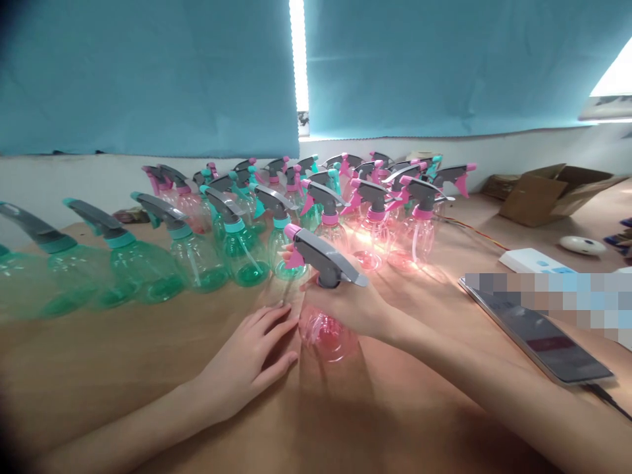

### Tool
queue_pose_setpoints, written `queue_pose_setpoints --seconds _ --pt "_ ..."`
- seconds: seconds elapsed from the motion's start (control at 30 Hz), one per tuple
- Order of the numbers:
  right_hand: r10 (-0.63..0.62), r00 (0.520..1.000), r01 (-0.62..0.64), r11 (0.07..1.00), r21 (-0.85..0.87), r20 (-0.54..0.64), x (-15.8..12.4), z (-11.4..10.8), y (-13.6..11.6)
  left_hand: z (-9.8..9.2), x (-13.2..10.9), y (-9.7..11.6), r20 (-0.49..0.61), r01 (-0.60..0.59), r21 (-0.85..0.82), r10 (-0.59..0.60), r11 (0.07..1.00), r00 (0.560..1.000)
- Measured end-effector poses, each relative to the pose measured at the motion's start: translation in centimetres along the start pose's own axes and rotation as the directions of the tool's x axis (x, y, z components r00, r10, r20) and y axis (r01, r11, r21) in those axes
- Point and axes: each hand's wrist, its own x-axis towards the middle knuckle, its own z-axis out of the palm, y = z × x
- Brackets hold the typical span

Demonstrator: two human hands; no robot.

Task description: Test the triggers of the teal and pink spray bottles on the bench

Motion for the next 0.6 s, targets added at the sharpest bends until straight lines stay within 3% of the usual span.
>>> queue_pose_setpoints --seconds 0.33,0.6 --pt "0.065 0.997 -0.068 0.996 0.051 0.045 0.1 -0.4 -1.6 0.0 0.2 -0.2 -0.003 -0.008 0.011 0.008 1.0 1.0" --pt "-0.035 0.997 0.022 0.982 0.189 0.07 0.3 -0.3 -0.8 0.1 0.1 -0.3 -0.02 -0.013 0.01 0.013 1.0 1.0"
